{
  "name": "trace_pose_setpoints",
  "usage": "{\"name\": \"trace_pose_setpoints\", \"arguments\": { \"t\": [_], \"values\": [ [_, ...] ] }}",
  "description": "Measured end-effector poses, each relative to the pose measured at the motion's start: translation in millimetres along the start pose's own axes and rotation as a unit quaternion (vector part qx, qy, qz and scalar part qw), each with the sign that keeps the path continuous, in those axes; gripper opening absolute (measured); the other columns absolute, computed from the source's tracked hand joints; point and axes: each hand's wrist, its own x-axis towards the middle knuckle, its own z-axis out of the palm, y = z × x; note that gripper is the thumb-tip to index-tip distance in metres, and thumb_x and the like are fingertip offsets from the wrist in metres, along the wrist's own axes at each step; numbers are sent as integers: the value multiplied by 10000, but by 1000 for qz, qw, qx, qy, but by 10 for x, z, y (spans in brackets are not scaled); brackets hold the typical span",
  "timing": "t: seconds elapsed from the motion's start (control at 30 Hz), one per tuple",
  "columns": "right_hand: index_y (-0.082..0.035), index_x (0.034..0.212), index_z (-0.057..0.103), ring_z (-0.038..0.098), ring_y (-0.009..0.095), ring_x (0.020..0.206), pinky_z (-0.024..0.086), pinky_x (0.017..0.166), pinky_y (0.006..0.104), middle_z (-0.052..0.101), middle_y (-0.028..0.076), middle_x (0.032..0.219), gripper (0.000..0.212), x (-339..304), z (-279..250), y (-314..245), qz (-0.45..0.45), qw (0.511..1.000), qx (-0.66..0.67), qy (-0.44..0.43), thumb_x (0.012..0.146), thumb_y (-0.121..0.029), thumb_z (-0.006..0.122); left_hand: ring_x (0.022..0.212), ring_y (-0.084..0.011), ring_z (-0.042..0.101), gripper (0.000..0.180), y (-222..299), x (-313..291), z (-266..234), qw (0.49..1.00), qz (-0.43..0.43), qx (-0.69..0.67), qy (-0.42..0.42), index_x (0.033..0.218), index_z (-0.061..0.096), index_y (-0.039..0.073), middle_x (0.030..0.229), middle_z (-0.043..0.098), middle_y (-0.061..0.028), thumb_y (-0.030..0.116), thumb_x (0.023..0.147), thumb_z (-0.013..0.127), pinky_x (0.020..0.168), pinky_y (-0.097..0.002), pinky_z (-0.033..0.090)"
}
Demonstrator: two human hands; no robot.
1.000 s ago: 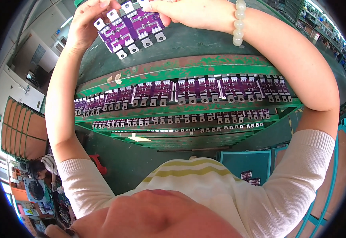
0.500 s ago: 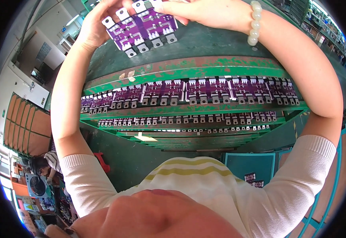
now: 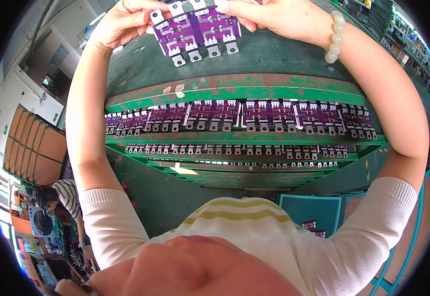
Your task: The person places electronic components onto purple printed circuit boards by hand.
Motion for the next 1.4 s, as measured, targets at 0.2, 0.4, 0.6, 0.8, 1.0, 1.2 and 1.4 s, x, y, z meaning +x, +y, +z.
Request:
{"name": "trace_pose_setpoints", "arguments": {
  "t": [0.2, 0.4, 0.6, 0.8, 1.0, 1.2, 1.4],
  "values": [
    [-4, 1098, 624, 455, 54, 637, 381, 574, 240, 512, -22, 770, 248, 8, 4, 200, -31, 997, -66, 40, 1049, -247, 624, 957, -309, 750, 277, 34, -69, -14, 998, -8, 42, 39, 1156, 719, -95, 1078, 746, -234, 47, 920, 743, 886, -455, 629],
    [-17, 1037, 549, 574, 90, 626, 460, 590, 256, 599, 19, 707, 62, 0, 84, -46, -32, 997, -57, 42, 995, -19, 596, 880, -308, 761, 253, 13, -97, -51, 998, -10, 23, 62, 1062, 746, -91, 984, 762, -219, 87, 888, 792, 800, -453, 655],
    [-16, 1021, 557, 573, 91, 630, 467, 597, 263, 601, 20, 699, 62, 12, 83, -41, -20, 996, -67, 49, 994, -39, 607, 880, -329, 763, 243, -19, -94, -171, 998, -1, 37, 58, 1059, 741, -93, 989, 755, -240, 96, 909, 770, 794, -466, 660],
    [-13, 998, 573, 570, 82, 640, 474, 611, 260, 608, 13, 696, 96, 22, 71, -63, -38, 995, -83, 35, 1008, -91, 628, 963, -274, 748, 276, -61, -155, -441, 994, 11, 102, 31, 1164, 719, -38, 1115, 734, -199, 152, 965, 717, 815, -410, 668],
    [-36, 1168, 535, 555, 77, 672, 462, 604, 244, 601, 12, 802, 212, 13, 117, -60, -65, 996, 68, 7, 991, -35, 651, 961, -275, 748, 255, -55, -164, -408, 993, -2, 114, 24, 1139, 718, -46, 1114, 733, -193, 149, 975, 702, 818, -415, 666],
    [-37, 1200, 497, 557, 78, 681, 485, 594, 240, 593, 28, 875, 251, 93, 32, 98, -214, 975, -45, -41, 994, -26, 638, 968, -277, 749, 260, -77, -141, -364, 997, -8, 74, 14, 1189, 695, -40, 1145, 723, -192, 137, 1002, 658, 842, -430, 660],
    [-21, 1169, 495, 562, 86, 684, 491, 598, 245, 600, 39, 901, 216, 11, 19, 20, -50, 998, -33, 1, 998, -30, 627, 880, -340, 763, 225, 6, -38, 17, 997, -37, -11, 61, 1092, 722, -90, 1019, 748, -248, 92, 961, 703, 796, -483, 660]
  ]
}}
